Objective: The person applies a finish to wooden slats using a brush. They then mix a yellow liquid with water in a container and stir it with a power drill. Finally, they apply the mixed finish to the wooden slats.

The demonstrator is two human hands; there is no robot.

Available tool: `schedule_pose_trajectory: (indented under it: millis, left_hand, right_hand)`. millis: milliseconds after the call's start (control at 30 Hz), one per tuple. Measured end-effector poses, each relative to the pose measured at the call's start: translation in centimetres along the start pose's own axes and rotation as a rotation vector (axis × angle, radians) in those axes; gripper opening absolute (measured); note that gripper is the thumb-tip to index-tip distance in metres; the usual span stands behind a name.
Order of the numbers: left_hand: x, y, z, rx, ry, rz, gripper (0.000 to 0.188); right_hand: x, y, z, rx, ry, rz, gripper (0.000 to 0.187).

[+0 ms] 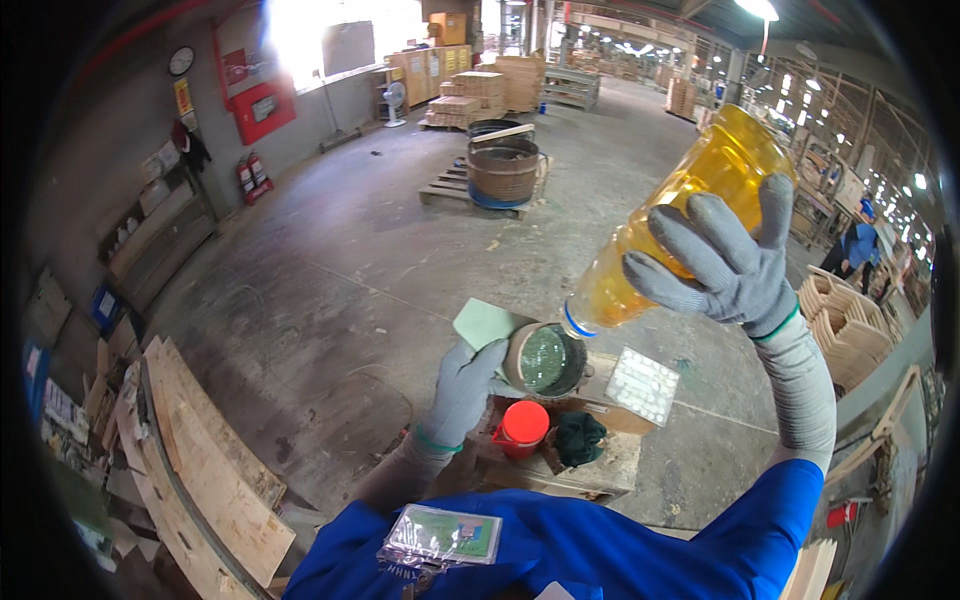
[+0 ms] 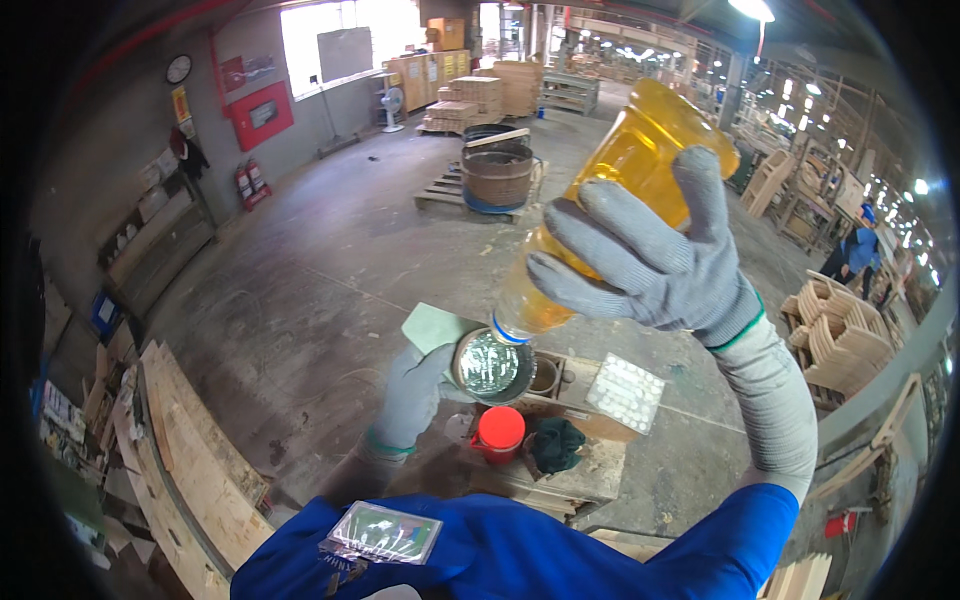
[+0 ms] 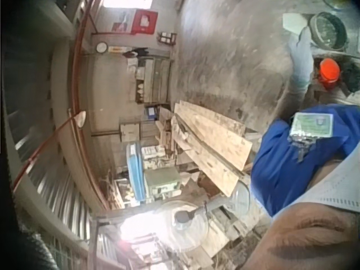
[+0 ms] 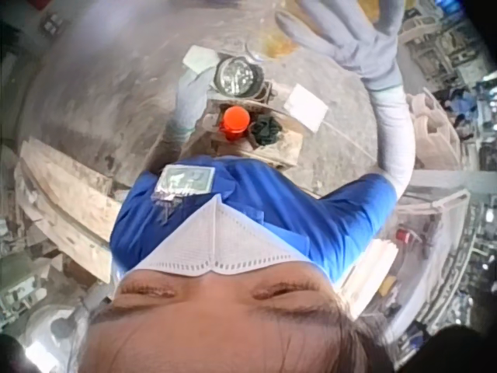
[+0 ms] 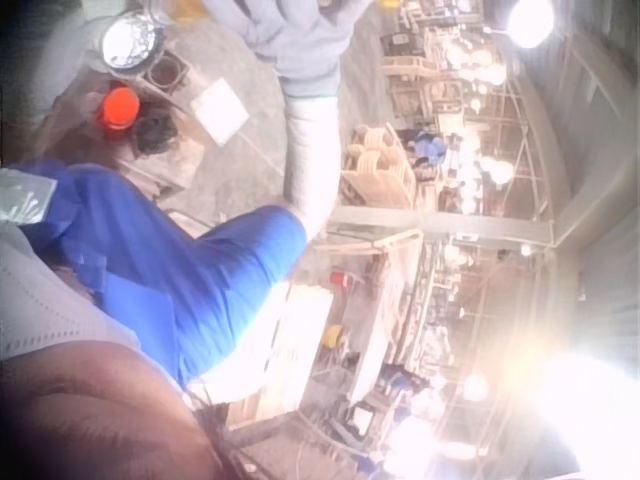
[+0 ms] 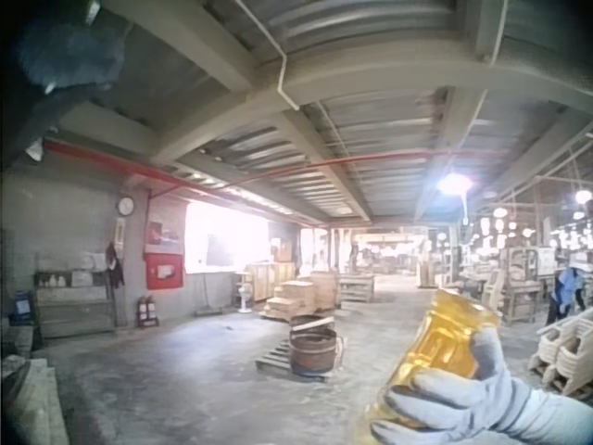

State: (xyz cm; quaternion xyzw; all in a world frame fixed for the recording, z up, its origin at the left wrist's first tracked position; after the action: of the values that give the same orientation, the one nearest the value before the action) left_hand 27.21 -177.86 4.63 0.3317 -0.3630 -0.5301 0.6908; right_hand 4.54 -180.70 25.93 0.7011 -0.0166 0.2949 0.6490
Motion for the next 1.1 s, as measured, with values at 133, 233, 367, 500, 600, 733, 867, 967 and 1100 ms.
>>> schedule_pose_trajectory:
  millis: [133,233,367,500,600,733,867,967,1100]
  left_hand:
    - [-0.3,0.3,0.3,-0.033,0.0,-0.027,0.029]
    - [-0.8,0.9,0.3,-0.018,-0.011,-0.018,0.029]
    - [-1.1,1.0,0.0,0.026,0.016,-0.041,0.033]
    - [-1.3,0.9,0.1,-0.019,-0.011,-0.049,0.035]
    - [-1.6,0.8,-0.2,-0.03,-0.013,-0.052,0.036]
    - [-1.8,1.1,-0.3,-0.003,-0.016,-0.057,0.037]
    - [-1.6,1.1,-0.5,0.043,-0.002,-0.026,0.037]
    - [-1.6,1.3,-0.6,0.067,-0.009,-0.016,0.037]
    - [-1.8,1.9,0.1,0.069,-0.01,-0.029,0.036]
  right_hand:
    - [0.2,0.1,0.0,-0.011,-0.004,-0.033,0.065]
    - [0.7,0.3,0.0,-0.005,-0.008,-0.044,0.065]
    - [1.5,0.5,-0.1,0.009,-0.009,-0.035,0.065]
    - [1.8,0.5,0.0,0.005,0.01,-0.034,0.065]
    - [2.0,0.3,-0.1,0.002,0.027,-0.031,0.066]
    - [2.3,0.3,-0.7,0.006,0.036,-0.017,0.068]
    - [2.0,0.6,-0.7,-0.016,0.053,-0.018,0.055]
    - [1.9,0.6,-0.8,-0.017,0.067,0.0,0.049]
    - [2.2,0.7,-1.3,-0.015,0.043,-0.009,0.066]
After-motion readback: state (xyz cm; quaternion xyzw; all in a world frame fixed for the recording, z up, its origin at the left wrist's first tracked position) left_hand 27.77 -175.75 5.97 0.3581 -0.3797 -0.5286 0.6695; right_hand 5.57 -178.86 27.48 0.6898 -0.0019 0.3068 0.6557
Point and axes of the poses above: each hand's wrist, its own x-axis towards the middle knuckle, its own z-axis out of the palm, y = z × x, the point moved 3 cm from there along x, towards the middle knuckle, and after that the axes turned 5 degrees about y, right-handed, at the moved point
